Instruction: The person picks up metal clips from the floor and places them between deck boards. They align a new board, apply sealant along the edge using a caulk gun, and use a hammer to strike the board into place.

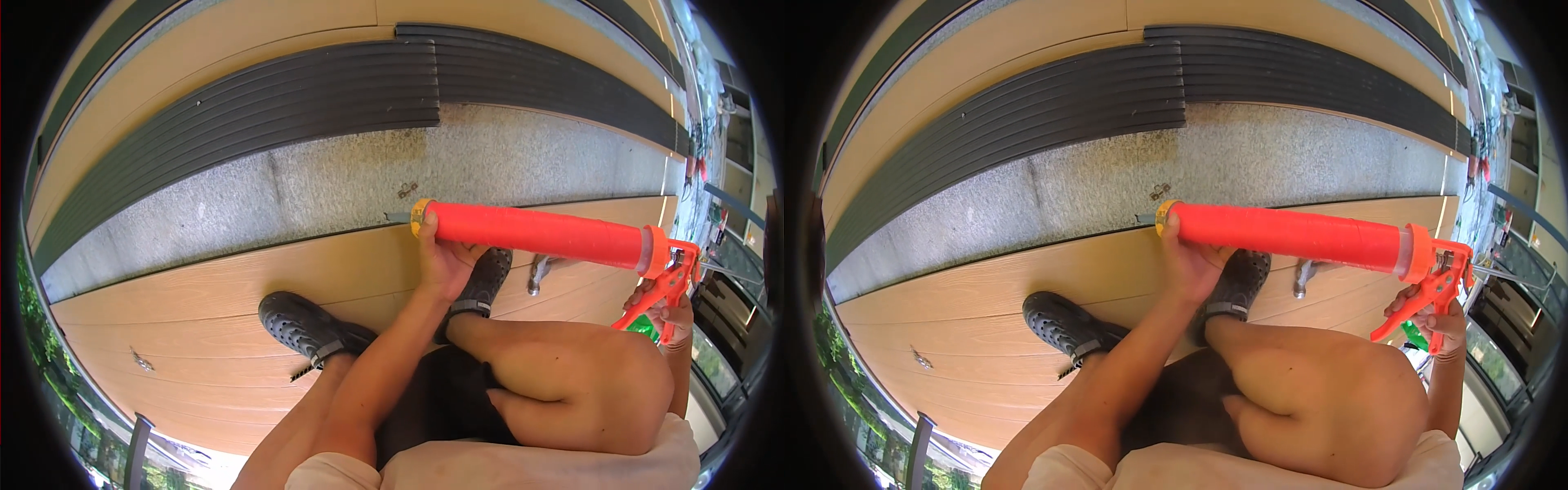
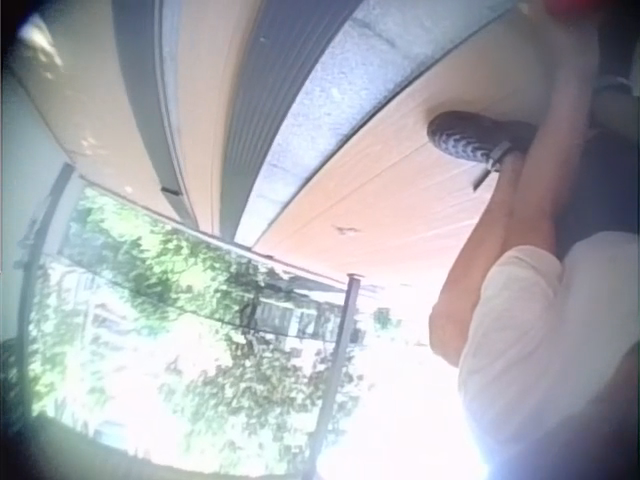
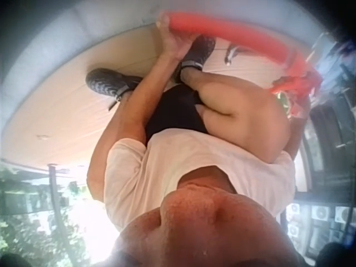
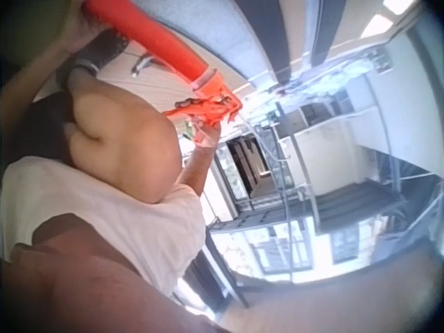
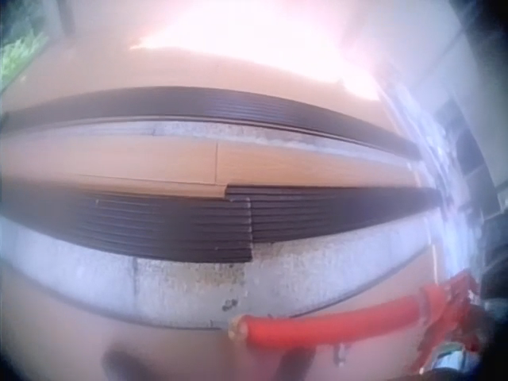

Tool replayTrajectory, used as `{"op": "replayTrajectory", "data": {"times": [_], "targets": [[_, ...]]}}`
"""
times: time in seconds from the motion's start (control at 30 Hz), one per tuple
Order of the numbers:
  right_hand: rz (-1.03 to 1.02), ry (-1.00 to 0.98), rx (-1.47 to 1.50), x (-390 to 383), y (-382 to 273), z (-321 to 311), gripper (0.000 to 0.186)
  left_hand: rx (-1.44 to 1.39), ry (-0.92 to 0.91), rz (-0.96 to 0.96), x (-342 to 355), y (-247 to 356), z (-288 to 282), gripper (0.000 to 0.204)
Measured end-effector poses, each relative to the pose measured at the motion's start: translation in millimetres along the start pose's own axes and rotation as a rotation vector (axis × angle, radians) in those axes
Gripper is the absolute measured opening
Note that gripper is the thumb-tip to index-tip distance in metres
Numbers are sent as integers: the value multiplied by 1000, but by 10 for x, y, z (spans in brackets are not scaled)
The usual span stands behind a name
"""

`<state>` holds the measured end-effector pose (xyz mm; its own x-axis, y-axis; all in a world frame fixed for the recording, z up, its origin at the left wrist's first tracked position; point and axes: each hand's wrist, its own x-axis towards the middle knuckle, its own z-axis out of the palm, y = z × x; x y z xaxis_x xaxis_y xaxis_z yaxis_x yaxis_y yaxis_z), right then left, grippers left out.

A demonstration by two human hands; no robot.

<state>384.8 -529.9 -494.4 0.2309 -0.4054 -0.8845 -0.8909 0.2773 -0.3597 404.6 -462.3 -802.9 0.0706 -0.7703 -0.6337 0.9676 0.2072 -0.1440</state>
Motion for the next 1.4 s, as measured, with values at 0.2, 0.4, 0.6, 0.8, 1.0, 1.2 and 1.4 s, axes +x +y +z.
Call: {"op": "replayTrajectory", "data": {"times": [0.2, 0.4, 0.6, 0.8, 1.0, 1.2, 1.4], "targets": [[28, -40, 33, 24, -156, -66, 44, -116, -32, 1, -12, 56, -178, 53], [-13, 9, 229, 25, 306, -786, 47, -201, -79, 7, 11, 97, -233, 53], [-100, 17, 417, 155, 924, -1446, 50, -206, -88, 14, -20, 169, -359, 54], [-193, 19, 395, 143, 1066, -1626, 53, -242, -110, -10, 14, 153, -361, 60], [-299, -43, 244, 129, 1124, -1742, 53, -247, -140, -13, 1, 173, -451, 64], [-319, 8, 201, 23, 1426, -1897, 71, -246, -204, -66, 8, 168, -483, 65], [-174, 51, 121, -133, 782, -1286, 51, -209, -214, -73, 38, 87, -478, 71]]}}
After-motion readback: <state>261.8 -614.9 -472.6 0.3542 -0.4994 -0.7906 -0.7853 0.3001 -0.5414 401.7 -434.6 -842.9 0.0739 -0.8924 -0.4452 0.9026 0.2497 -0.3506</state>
